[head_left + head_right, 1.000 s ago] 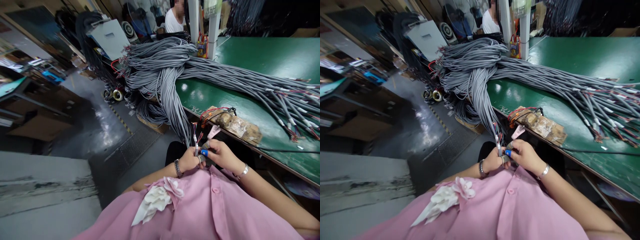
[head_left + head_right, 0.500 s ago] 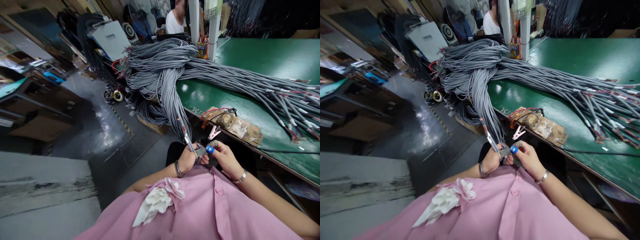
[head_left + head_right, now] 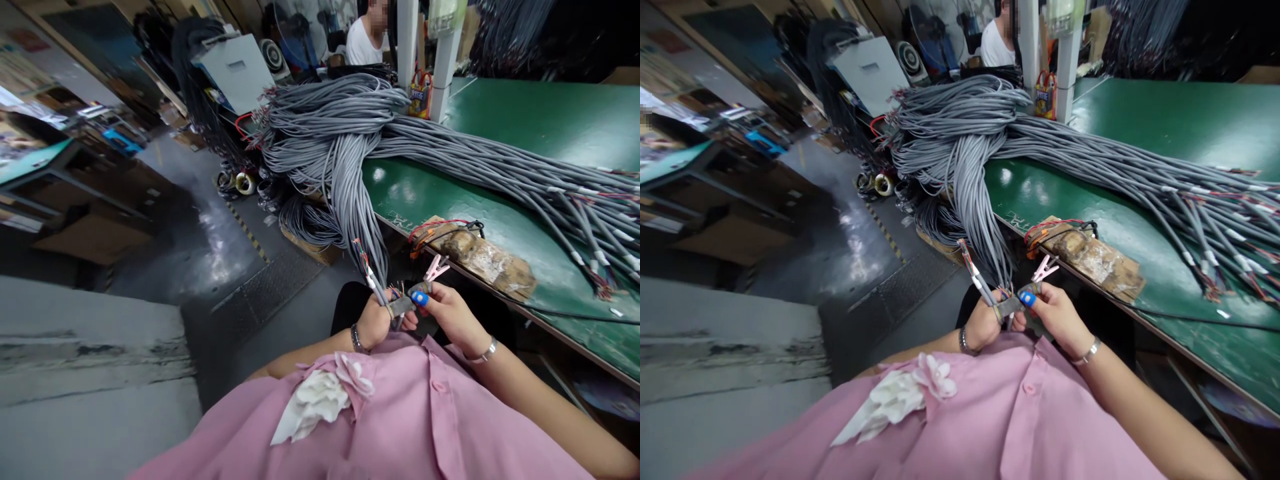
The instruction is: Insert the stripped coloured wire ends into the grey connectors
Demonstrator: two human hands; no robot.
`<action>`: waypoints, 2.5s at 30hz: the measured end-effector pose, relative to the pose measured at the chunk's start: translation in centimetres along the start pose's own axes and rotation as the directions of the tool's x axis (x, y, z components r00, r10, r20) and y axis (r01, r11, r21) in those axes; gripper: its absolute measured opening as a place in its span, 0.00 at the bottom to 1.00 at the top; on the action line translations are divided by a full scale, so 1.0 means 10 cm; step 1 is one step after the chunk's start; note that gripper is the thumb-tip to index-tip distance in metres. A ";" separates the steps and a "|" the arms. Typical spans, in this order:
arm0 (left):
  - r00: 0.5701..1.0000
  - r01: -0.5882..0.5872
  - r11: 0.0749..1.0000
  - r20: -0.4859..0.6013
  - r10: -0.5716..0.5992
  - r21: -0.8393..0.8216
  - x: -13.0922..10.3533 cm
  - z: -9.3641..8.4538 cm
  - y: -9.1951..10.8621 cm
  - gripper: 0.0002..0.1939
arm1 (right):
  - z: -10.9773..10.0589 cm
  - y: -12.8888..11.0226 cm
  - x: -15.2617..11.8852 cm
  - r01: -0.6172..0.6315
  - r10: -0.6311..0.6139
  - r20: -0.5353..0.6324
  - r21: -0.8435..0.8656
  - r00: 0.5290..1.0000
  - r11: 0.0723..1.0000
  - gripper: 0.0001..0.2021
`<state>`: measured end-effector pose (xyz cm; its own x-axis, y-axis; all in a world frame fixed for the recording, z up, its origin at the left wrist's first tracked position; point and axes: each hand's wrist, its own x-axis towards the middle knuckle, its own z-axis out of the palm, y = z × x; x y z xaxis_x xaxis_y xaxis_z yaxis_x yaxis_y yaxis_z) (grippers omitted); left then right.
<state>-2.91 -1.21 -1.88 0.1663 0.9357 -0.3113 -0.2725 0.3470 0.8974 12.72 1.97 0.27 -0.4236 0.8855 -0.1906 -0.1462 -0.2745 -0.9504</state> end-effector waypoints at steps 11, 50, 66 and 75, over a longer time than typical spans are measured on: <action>0.999 0.027 0.997 0.026 -0.029 0.072 -0.01 -0.01 0.06 0.17 | 0.04 0.03 0.03 -0.024 0.025 0.019 -0.021 1.000 0.999 0.12; 0.983 -0.079 0.997 -0.167 0.079 0.010 -0.01 -0.01 -0.04 0.20 | 0.06 0.19 -0.08 -0.054 0.064 -0.113 0.082 0.992 0.995 0.10; 0.988 -0.107 0.991 -0.105 0.115 0.079 -0.02 -0.02 -0.07 0.19 | 0.09 0.28 0.01 -0.024 0.042 -0.205 0.088 0.978 0.996 0.10; 0.989 -0.065 0.998 -0.133 0.062 -0.020 -0.01 -0.02 0.03 0.18 | 0.04 0.26 0.02 -0.057 0.121 -0.138 0.400 0.983 0.915 0.09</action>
<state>-3.20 -1.22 -1.66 0.0219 0.9556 -0.2938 -0.3013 0.2865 0.9095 11.97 1.28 -2.10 -0.3112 0.8888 -0.3364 -0.4670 -0.4513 -0.7604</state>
